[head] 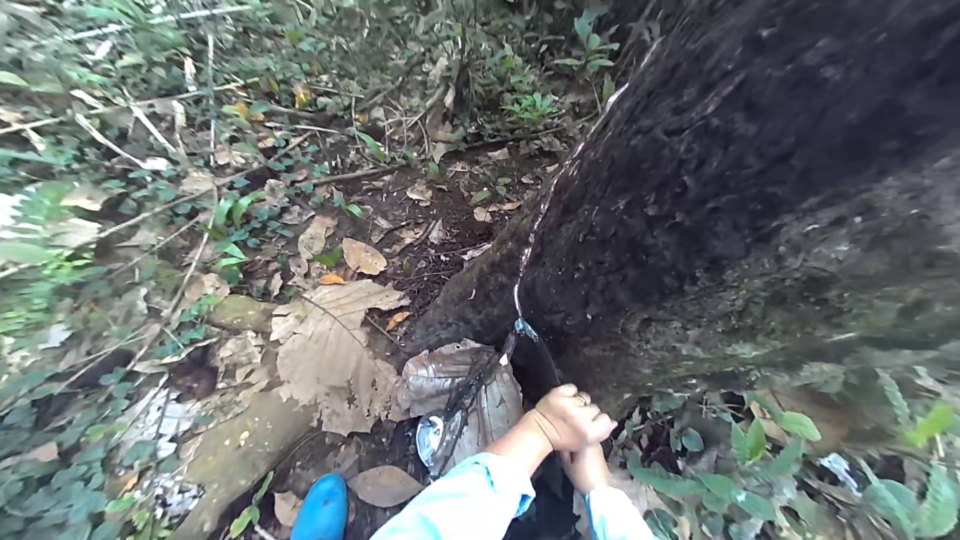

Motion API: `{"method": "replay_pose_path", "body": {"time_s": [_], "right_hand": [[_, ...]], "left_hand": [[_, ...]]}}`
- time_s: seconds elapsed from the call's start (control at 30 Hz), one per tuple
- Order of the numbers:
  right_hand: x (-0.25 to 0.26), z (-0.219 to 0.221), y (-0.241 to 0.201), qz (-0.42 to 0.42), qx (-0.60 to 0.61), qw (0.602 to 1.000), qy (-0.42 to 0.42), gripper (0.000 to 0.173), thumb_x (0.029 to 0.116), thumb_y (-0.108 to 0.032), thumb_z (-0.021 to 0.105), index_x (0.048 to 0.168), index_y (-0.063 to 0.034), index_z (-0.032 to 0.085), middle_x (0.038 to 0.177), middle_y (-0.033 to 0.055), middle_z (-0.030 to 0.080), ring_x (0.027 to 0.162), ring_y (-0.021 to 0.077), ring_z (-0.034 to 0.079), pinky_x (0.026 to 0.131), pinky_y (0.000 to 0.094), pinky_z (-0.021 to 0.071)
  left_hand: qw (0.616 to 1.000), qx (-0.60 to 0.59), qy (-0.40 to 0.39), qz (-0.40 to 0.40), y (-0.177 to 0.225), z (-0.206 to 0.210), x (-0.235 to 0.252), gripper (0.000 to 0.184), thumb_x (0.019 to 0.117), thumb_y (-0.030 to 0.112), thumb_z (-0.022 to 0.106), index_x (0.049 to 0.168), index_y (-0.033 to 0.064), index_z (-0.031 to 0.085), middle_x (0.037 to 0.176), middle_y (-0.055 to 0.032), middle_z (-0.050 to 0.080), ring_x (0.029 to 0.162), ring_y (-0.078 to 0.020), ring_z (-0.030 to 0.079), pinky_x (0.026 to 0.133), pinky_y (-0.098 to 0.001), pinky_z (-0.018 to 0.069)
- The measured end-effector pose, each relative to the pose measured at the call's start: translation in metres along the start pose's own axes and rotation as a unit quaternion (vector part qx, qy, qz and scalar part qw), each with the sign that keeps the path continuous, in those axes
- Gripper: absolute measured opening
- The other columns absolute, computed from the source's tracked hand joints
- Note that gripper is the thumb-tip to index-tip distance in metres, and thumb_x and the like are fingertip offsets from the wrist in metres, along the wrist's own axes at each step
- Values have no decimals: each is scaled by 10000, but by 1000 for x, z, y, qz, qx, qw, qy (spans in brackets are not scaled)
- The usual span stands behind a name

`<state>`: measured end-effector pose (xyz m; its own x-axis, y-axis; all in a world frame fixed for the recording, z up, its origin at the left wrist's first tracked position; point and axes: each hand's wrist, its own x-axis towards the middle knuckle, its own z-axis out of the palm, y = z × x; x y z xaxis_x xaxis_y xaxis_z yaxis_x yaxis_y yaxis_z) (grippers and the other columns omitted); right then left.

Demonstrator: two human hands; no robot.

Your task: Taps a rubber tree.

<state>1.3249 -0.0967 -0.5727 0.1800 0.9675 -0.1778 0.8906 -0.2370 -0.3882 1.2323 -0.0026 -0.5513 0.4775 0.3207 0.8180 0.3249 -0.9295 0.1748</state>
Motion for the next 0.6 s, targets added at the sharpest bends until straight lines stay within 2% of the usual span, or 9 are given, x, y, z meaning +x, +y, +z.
{"method": "replay_pose_path", "body": {"time_s": [0.07,0.17,0.27,0.4,0.53,0.6], "right_hand": [[2,-4,-3,-40,1,998,41,242,888,-74,663,1024,110,742,1018,315,731,1001,500,713,915,657,534],[21,-15,-24,-42,24,998,32,255,928,-61,627,1078,119,727,1086,322,718,1084,501,686,986,638,505],[20,0,-23,-28,62,998,18,279,945,-55,612,1134,129,705,1146,331,698,1150,493,658,1042,613,476],[20,10,-23,-37,80,995,43,278,934,-68,619,1112,124,712,1111,326,709,1112,487,678,1006,622,499],[22,10,-15,28,46,998,-35,343,957,-108,618,1209,117,679,1240,330,663,1239,478,611,1098,600,434],[24,6,-19,36,43,998,-34,346,963,-119,616,1218,107,679,1245,323,665,1245,468,612,1102,592,434]], "left_hand": [[999,16,39,9,-5,-1,6,330,899,205,647,580,132,612,537,-17,604,536,-173,606,580,-341,457],[996,50,78,20,-23,-6,18,366,920,230,638,569,137,598,513,-13,582,510,-171,583,595,-336,462],[996,58,46,45,-25,-4,7,338,916,211,637,586,143,617,522,-4,586,526,-165,588,595,-325,454],[997,56,24,55,-27,-10,6,321,907,194,633,591,139,627,532,-7,599,541,-163,607,601,-328,464],[996,74,19,38,-19,-2,1,296,903,186,632,610,148,647,549,3,620,552,-153,617,599,-324,462],[996,76,7,43,-21,-5,3,289,903,185,642,616,149,652,554,3,623,558,-153,624,605,-326,472]]}}
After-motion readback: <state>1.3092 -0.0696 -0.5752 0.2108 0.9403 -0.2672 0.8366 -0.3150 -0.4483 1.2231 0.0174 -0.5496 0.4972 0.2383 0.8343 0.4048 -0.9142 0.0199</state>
